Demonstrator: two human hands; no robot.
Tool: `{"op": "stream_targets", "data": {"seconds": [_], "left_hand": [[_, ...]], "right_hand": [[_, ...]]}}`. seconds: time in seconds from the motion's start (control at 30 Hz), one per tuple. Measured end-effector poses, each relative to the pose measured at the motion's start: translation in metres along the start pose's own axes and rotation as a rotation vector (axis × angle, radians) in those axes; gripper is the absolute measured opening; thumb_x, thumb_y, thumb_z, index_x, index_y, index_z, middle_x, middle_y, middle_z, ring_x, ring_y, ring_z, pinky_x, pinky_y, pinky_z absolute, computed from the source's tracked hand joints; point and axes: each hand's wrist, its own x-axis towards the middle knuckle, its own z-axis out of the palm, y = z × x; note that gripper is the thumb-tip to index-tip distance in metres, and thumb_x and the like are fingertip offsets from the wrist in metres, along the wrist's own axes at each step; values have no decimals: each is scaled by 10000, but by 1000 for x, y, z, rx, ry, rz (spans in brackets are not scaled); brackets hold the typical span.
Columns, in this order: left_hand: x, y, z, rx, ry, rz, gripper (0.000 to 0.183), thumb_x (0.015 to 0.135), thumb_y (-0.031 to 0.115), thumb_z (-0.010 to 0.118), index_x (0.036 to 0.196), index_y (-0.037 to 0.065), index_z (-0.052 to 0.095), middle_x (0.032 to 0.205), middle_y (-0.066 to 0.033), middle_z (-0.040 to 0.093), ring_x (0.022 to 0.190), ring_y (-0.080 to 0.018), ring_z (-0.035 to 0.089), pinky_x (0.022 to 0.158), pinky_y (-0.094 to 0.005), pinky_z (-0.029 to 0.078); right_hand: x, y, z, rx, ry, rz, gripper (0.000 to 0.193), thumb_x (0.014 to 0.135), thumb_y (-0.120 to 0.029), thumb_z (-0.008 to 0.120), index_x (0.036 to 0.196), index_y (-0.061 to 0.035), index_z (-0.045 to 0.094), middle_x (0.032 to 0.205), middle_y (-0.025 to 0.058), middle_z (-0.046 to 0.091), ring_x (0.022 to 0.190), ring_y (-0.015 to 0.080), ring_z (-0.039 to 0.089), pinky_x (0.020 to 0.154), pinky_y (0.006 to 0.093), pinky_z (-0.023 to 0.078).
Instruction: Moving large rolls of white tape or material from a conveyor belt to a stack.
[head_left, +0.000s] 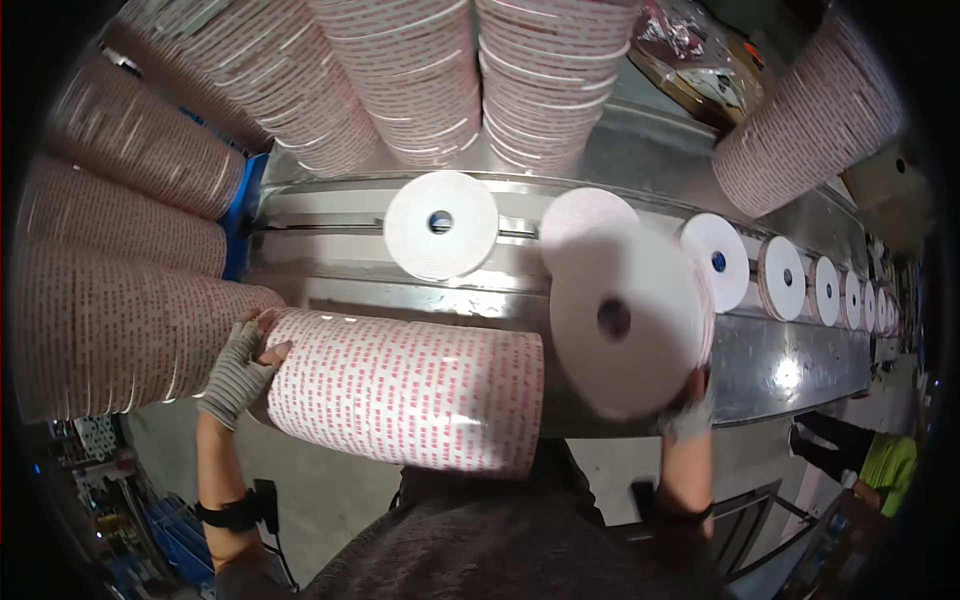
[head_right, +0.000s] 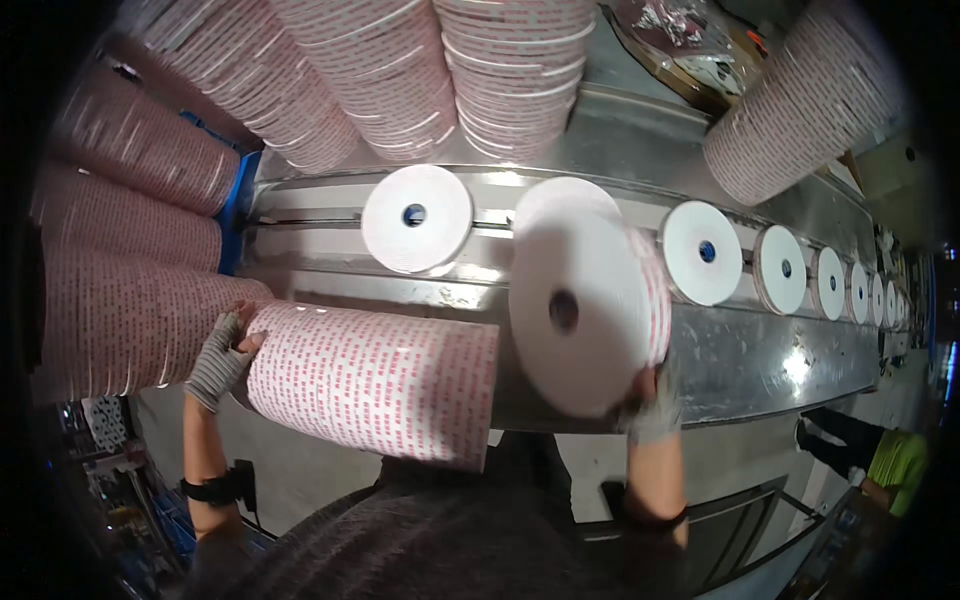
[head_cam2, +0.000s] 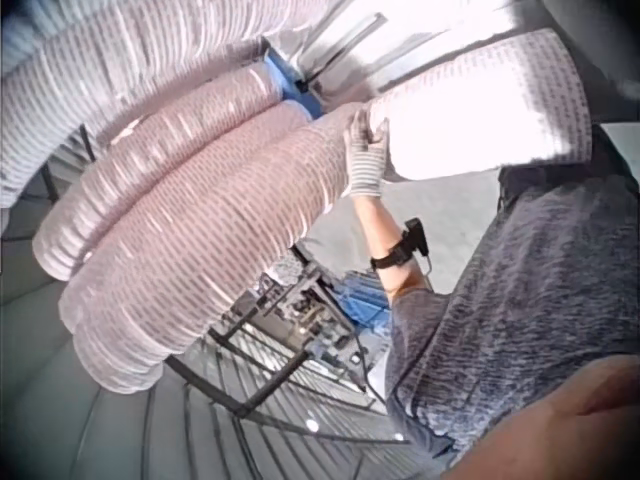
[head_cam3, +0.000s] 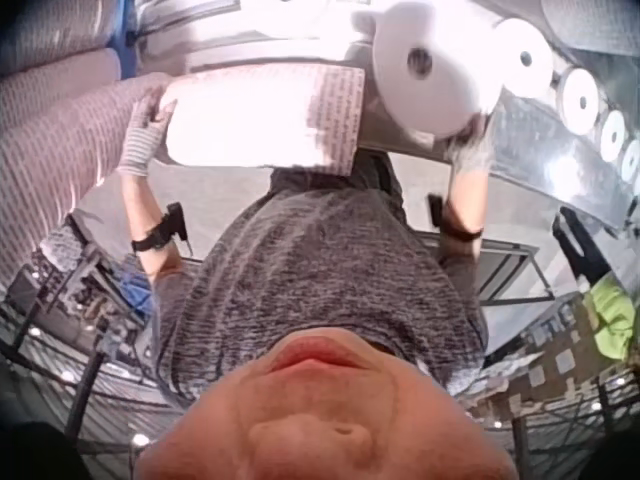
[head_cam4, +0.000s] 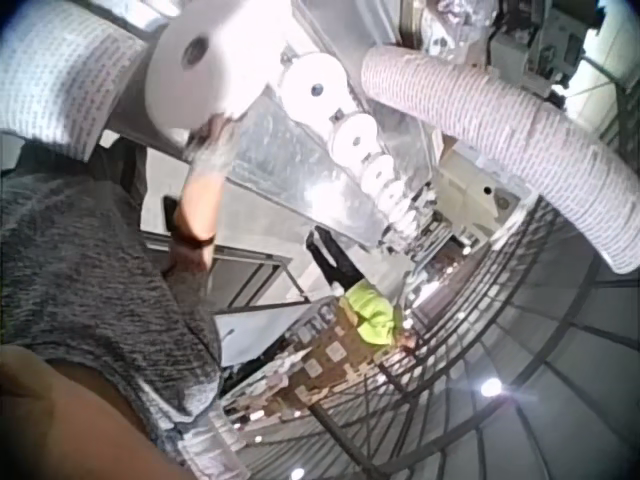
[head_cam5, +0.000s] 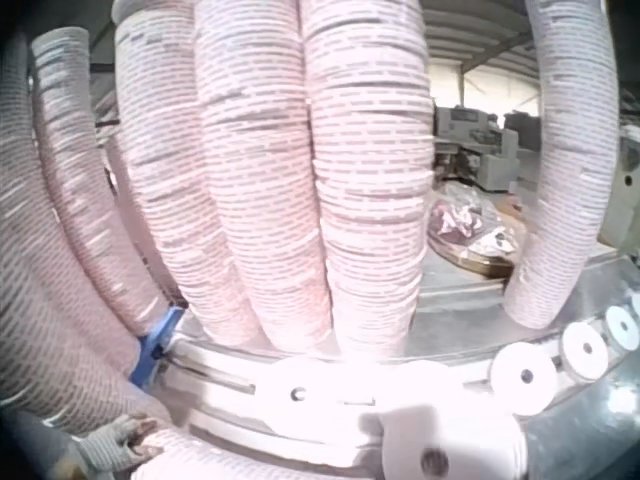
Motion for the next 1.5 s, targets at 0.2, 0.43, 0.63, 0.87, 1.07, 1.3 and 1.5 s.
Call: {"op": "stream_targets", "data": {"seconds": [0.2,0.43,0.63,0.87,1.07,1.3,1.5], "left_hand": [[-17,11,13,-231,157,28,666,816,328,749,1295,-75,520,1396,-200,445,1281,-268,474,1047,-323,392],[-18,1,15,-314,216,149,686,794,219,760,1351,-42,456,1346,-171,521,1202,-229,520,992,-327,429],[-21,-13,20,-501,207,170,525,857,94,604,1360,3,480,1326,-106,529,1144,-191,505,1005,-314,377],[-44,70,56,-430,37,105,565,960,265,584,1443,50,383,1440,-150,438,1289,-256,427,1074,-380,347],[-76,181,119,-193,29,78,533,944,252,594,1381,-10,441,1414,-185,441,1212,-291,493,1045,-377,394],[-71,285,178,449,-46,1101,915,693,359,804,1439,47,377,1373,-231,473,1251,-424,442,1025,-492,387],[-27,264,220,390,-295,876,1100,596,568,760,1397,-77,370,1365,-282,452,1292,-448,396,1098,-482,299]], "right_hand": [[149,89,261,-826,-949,352,655,783,-251,716,1321,16,454,913,77,639,689,122,595,603,279,519],[205,254,324,-2145,-1164,-340,975,711,-528,704,1444,4,342,1330,219,498,1243,334,464,1035,392,410],[192,156,290,-1841,-1309,-192,967,718,-601,654,1420,11,394,1442,228,416,1354,341,376,1083,391,358],[68,-26,77,-1237,-547,-413,940,732,-497,745,1449,-39,346,1259,251,551,1158,359,562,1027,380,417],[-101,-40,-38,-1329,-81,-126,948,724,-299,767,1493,-86,256,1476,259,327,1323,340,420,1091,395,356],[-101,-50,-24,-733,48,-185,936,706,-337,791,1458,-62,306,1335,182,512,1264,297,483,1051,396,390],[-88,-35,-46,-549,14,-401,855,680,-243,834,1400,-44,416,1329,148,510,1243,253,475,1082,375,348]]}}
